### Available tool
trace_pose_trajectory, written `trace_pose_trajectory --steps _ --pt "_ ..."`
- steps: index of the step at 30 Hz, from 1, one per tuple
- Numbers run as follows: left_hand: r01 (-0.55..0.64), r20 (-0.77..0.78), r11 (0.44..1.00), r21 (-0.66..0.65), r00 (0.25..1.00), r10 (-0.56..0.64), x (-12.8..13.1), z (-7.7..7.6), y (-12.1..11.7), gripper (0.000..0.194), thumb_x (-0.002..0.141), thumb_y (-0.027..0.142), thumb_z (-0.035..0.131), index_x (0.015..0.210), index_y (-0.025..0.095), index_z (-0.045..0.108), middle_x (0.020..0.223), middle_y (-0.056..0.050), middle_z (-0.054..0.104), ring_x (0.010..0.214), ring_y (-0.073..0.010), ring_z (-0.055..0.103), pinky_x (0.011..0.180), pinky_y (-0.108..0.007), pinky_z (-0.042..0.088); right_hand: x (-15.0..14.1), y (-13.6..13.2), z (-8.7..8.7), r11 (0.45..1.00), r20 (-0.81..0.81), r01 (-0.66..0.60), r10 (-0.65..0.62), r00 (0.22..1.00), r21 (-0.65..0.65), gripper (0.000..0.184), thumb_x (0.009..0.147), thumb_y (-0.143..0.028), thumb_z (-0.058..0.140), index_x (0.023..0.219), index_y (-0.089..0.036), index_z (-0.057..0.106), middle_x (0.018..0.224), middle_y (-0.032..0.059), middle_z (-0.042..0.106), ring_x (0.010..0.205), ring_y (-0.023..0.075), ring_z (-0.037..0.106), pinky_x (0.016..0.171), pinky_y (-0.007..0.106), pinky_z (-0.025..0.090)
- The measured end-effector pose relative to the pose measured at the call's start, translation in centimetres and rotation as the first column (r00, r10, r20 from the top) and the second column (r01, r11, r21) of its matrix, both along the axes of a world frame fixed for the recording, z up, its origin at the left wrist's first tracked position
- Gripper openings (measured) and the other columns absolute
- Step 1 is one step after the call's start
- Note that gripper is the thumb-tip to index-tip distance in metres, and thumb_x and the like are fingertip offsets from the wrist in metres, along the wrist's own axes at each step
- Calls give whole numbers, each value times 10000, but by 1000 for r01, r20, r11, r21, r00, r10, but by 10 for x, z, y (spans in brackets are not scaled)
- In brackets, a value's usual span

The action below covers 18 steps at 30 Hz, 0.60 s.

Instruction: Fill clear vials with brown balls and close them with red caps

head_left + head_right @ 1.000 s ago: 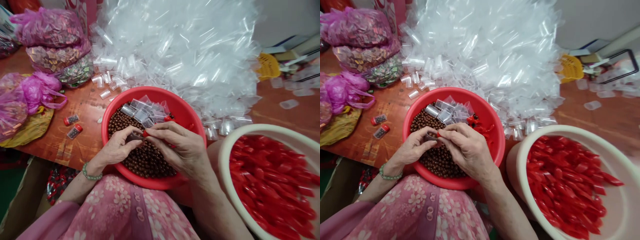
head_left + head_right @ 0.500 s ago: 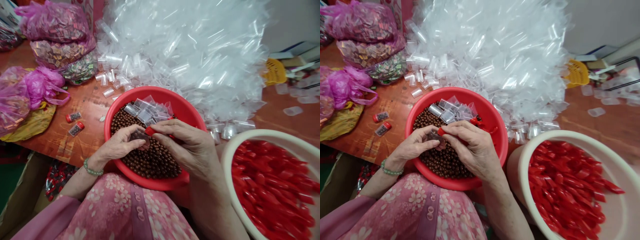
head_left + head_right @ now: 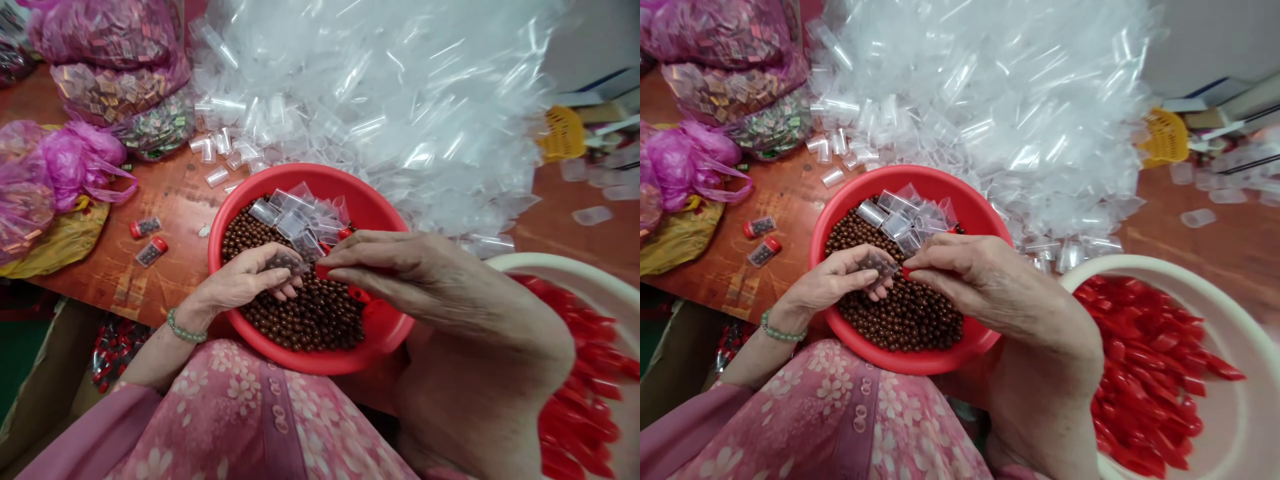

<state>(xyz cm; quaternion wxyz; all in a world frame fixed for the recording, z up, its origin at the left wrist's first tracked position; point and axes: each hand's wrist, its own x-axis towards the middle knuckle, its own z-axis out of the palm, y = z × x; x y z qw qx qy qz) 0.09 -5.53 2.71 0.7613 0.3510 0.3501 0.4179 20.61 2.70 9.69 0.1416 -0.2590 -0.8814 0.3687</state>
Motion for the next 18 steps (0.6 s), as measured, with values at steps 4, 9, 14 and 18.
trace_pose_trajectory --steps 4,9,14,18 --pt "-37 167 996 -83 985 50 -4 -4 1 433 805 393 732 1125 133 601 933 -82 699 786 -142 681 717 -261 534 -9 -12 -11 912 -214 368 -401 891 -179 116 826 -334 719 917 -279 766 848 5 745 726 169 682 678 313 551" --pt "-59 234 994 -95 969 80 -5 -5 3 409 819 424 710 1080 115 648 958 -109 723 793 -149 689 752 -276 547 -38 -29 -38 803 -359 515 -595 719 -300 119 807 -263 730 924 -259 754 861 1 758 783 169 697 738 328 568" --pt "-72 188 996 -59 979 82 -3 -7 2 400 767 403 770 1040 134 657 904 -68 706 763 -117 669 725 -234 539 -52 -39 -43 845 -389 492 -534 751 -209 78 844 -227 674 887 -233 740 830 5 739 764 155 676 733 322 554" --pt "-132 120 991 21 984 129 -1 -8 1 390 779 408 753 1035 133 650 857 -38 661 759 -103 645 704 -217 523 -53 -40 -46 841 -393 522 -533 749 -144 64 846 -222 666 832 -226 728 782 6 724 730 153 653 715 320 539"
